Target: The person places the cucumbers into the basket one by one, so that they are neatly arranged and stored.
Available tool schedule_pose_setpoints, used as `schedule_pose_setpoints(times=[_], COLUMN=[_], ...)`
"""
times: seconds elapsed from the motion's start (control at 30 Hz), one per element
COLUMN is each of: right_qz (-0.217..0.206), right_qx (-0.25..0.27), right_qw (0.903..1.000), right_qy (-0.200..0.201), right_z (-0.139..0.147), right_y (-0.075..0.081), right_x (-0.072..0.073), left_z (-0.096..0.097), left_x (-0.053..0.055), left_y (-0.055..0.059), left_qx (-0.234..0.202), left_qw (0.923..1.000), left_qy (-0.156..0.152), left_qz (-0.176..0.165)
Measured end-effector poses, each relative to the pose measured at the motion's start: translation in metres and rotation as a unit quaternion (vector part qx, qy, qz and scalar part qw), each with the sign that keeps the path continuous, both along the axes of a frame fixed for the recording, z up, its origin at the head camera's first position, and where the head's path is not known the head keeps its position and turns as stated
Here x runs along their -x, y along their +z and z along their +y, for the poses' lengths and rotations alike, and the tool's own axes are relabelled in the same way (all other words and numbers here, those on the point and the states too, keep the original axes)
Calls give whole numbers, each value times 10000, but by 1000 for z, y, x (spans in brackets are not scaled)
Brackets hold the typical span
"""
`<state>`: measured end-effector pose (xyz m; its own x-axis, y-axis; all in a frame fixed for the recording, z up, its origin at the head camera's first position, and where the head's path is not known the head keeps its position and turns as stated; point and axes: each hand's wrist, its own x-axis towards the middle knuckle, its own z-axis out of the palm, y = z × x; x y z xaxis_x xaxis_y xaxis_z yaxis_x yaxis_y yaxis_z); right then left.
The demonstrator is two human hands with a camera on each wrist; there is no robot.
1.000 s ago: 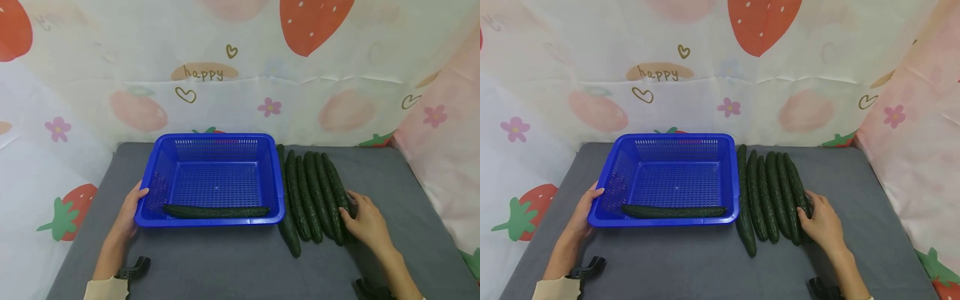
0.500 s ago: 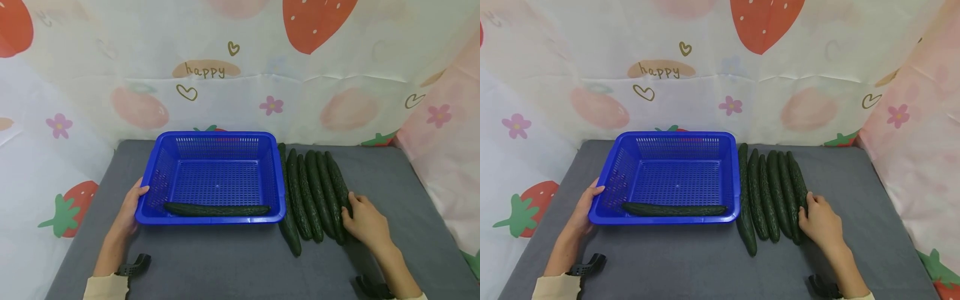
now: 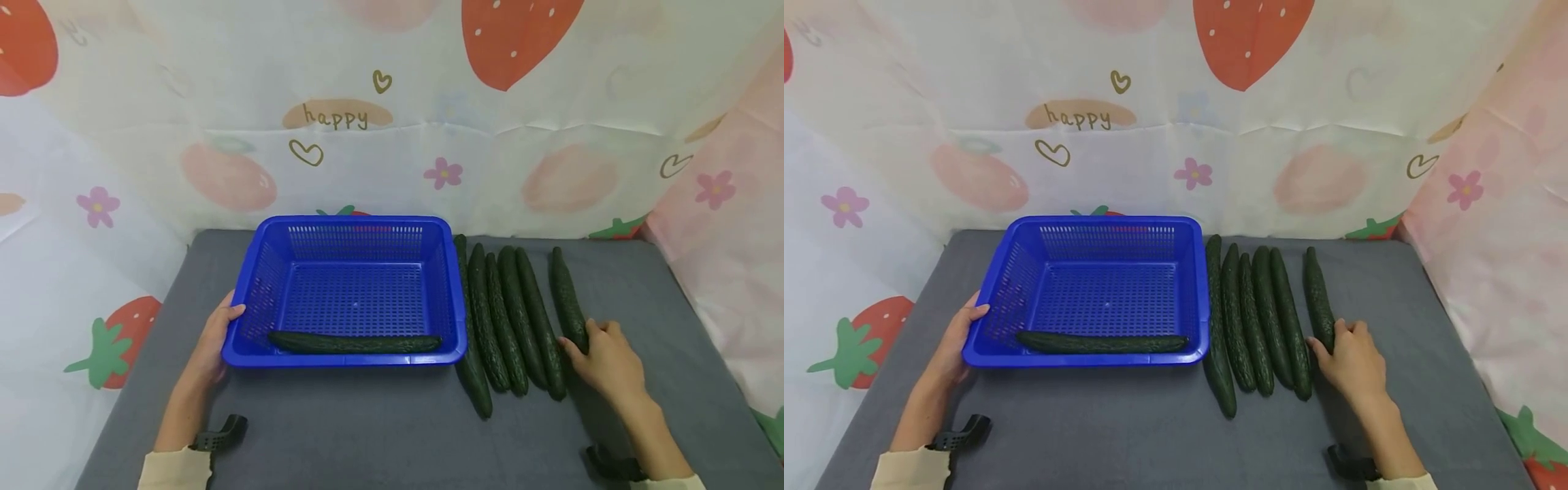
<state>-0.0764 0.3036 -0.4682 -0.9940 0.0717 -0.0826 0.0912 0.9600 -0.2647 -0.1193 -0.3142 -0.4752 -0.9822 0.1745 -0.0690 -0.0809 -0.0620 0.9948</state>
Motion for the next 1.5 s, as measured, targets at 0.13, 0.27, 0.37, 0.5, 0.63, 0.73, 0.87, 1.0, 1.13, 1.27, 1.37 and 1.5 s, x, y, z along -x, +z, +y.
schedule_pose_setpoints(times=[0.13,0.27,0.37,0.5,0.63,0.73,0.87,1.0,1.13,1.27,1.37,1.5], right_qz=[-83,-71,5,103,140,1,-393,-553,-539,-591,-533,-221], right_qx=[40,75,103,139,128,60,-35,-8,73,163,273,441], right_qw=[9999,9997,9997,9996,9996,9997,9986,9976,9974,9969,9970,9980], right_qy=[-110,-206,-215,-217,-226,-252,-360,-407,-462,-497,-482,-399], right_z=[2,4,7,9,10,12,16,20,20,19,16,9], right_y=[0,1,2,4,8,13,20,20,17,17,19,24], right_x=[1,4,8,13,17,20,22,20,19,22,24,24], left_z=[1,2,1,0,-1,1,4,6,4,2,2,1], left_x=[-1,-1,-2,-3,-4,-4,-3,-2,-2,-2,-2,-1], left_y=[-1,-2,-2,-3,-5,-5,-7,-8,-7,-6,-4,-2], left_qx=[14,28,40,-69,-156,-164,-166,-240,-302,-318,-290,-249], left_qw=[10000,10000,10000,9999,9998,9998,9998,9997,9995,9994,9995,9997], left_qy=[17,22,15,-38,-3,43,60,93,-14,0,12,-26], left_qz=[-20,2,46,119,101,61,4,0,87,100,80,77])
